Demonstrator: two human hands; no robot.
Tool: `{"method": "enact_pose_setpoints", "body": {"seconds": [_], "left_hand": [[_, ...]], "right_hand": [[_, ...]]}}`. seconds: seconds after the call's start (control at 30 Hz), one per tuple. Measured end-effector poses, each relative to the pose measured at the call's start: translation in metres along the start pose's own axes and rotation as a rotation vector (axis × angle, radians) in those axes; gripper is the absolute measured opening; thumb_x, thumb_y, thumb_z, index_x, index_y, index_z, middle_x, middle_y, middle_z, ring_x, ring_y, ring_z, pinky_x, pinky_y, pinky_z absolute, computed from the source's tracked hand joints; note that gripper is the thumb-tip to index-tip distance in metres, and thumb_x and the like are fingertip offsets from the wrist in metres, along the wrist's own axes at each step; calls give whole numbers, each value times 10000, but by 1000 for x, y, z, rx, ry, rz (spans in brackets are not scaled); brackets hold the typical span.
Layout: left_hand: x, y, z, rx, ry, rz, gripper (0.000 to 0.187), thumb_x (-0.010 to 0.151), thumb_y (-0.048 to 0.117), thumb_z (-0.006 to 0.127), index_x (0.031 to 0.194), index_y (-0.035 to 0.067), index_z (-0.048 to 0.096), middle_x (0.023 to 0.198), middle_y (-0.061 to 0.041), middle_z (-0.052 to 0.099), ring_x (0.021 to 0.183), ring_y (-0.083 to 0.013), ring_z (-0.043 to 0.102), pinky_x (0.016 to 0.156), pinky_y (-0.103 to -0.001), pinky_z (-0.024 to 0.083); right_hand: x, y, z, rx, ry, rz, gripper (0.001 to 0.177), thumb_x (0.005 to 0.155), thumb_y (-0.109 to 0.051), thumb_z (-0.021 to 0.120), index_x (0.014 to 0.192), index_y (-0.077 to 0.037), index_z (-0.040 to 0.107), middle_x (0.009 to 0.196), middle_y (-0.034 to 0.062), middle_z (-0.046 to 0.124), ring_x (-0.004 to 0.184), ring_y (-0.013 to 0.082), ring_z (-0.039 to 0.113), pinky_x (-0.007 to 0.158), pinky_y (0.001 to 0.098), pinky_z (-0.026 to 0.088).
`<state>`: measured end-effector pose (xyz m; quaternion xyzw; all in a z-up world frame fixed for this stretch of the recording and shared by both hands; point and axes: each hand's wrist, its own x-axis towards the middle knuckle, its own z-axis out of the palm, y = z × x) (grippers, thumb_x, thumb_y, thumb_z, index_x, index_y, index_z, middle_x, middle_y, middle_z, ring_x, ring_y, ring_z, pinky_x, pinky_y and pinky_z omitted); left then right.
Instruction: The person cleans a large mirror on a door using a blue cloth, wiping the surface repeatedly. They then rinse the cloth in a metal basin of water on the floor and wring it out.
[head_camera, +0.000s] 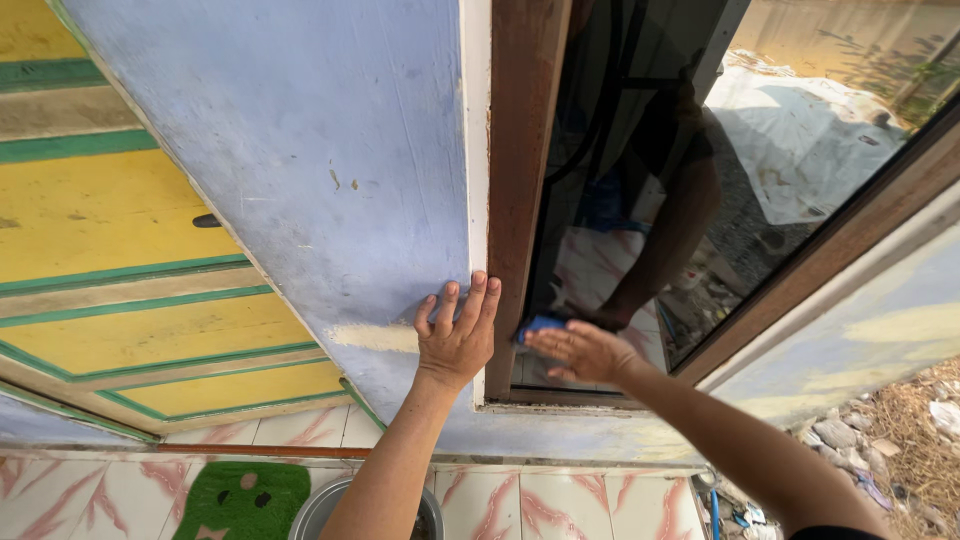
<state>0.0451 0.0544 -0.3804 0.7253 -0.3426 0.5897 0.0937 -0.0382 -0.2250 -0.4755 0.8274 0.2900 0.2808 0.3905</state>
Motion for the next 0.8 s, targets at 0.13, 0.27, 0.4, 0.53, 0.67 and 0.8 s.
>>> {"method": "enact_pose_setpoints", "body": {"seconds": [0.13,0.27,0.4,0.53,0.67,0.8], "left_hand": [[-3,2,4,9,6,-17,497,1074,165,546,1569,192,508,1686,25,307,1601,-258,118,1262,-462,146],[-4,1,7,20,13,-8,502,1063,170,529,1564,193,512,1676,25,324,1598,-260,119,1261,-466,144],[-5,0,7,8,24,-3,508,1070,189,533,1577,186,498,1670,23,330,1601,-257,116,1261,-466,137],[-3,-2,5,18,25,5,522,1058,179,529,1578,190,488,1671,26,327,1602,-255,115,1265,-466,138],[0,-4,3,20,29,15,520,1061,177,524,1578,193,482,1683,29,306,1600,-252,116,1265,-456,135],[2,-5,-2,12,16,23,533,1035,170,535,1567,181,501,1679,22,309,1568,-254,159,1239,-444,178]], "right_hand": [[-25,-68,47,155,-78,-98,740,1058,-601,155,1649,-173,34,1723,-25,-1,1568,167,-54,1239,425,-79],[-37,-123,75,215,-237,-211,757,1037,-568,221,1640,-161,16,1715,-45,-12,1554,151,-78,1226,432,-79],[-36,-154,81,231,-372,-257,759,1036,-561,205,1631,-142,-9,1711,-57,-62,1545,133,-139,1225,434,-104],[-29,-145,75,273,-484,-323,743,1048,-544,184,1627,-135,-37,1705,-50,-106,1531,121,-188,1221,426,-129],[-24,-97,55,75,-406,-372,705,1055,-529,128,1623,-156,-60,1705,-20,-107,1535,156,-183,1215,432,-118],[-17,-21,13,-26,-257,-302,737,1042,-581,67,1633,-158,-57,1709,-23,-80,1539,152,-149,1224,418,-106]]}}
